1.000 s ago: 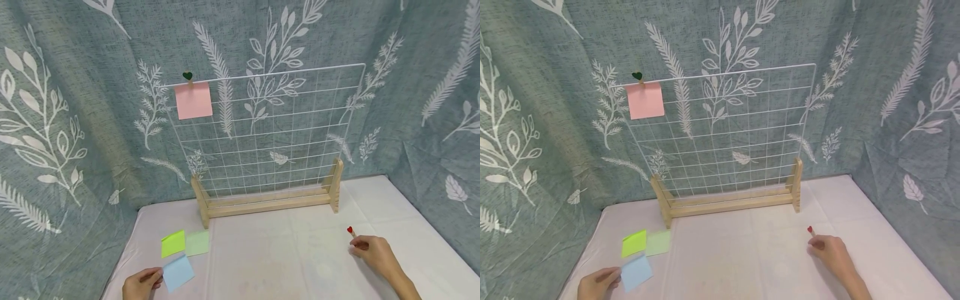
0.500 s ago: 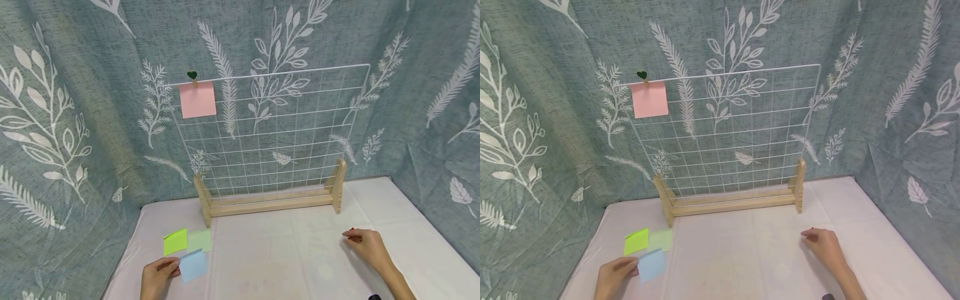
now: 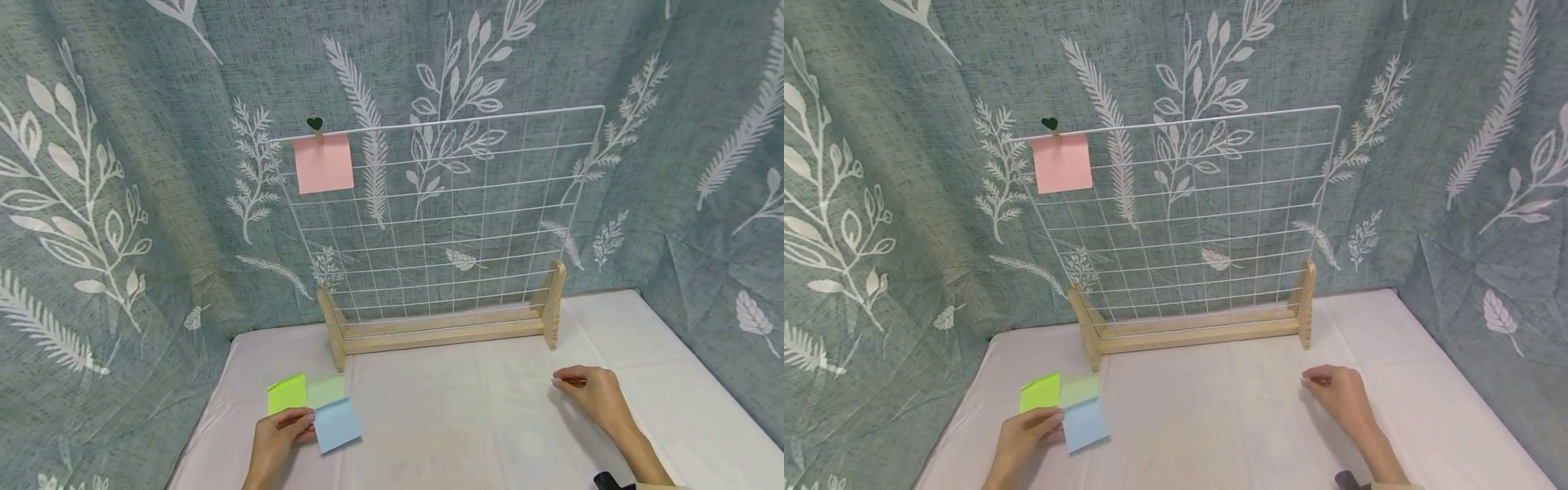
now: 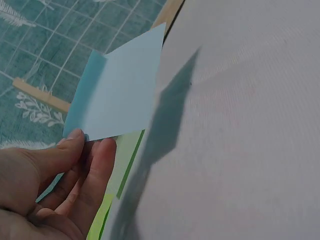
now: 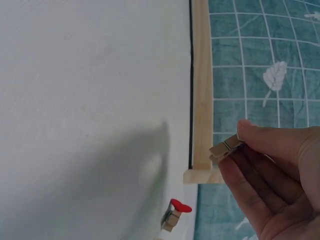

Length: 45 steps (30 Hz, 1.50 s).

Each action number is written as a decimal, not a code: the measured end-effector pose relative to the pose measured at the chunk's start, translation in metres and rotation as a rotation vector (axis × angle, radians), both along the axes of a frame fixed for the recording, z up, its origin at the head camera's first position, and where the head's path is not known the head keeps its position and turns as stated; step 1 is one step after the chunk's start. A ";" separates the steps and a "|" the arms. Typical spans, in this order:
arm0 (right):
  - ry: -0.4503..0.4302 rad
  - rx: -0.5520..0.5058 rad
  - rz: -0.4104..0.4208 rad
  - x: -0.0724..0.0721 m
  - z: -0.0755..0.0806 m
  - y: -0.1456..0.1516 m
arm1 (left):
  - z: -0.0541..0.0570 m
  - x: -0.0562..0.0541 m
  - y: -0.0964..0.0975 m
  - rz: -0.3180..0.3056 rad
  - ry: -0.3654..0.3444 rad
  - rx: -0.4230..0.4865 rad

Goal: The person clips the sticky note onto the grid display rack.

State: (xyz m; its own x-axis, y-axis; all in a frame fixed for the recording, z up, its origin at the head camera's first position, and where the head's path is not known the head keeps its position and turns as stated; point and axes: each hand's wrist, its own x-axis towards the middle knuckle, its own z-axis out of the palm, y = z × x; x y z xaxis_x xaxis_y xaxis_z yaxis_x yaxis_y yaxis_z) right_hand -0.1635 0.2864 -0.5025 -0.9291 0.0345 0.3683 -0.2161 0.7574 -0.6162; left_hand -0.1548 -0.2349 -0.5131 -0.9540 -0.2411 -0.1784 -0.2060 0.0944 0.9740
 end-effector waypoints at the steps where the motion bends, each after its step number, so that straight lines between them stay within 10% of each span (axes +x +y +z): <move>1: -0.002 -0.003 0.001 -0.001 0.000 -0.001 | 0.000 -0.001 0.002 -0.006 0.006 -0.002; 33: 0.063 -0.182 0.115 -0.029 0.022 -0.055 | 0.012 -0.028 0.056 -0.115 0.130 0.052; 45: 0.105 -0.165 0.137 -0.045 0.055 -0.070 | 0.039 -0.046 0.073 -0.138 0.195 -0.017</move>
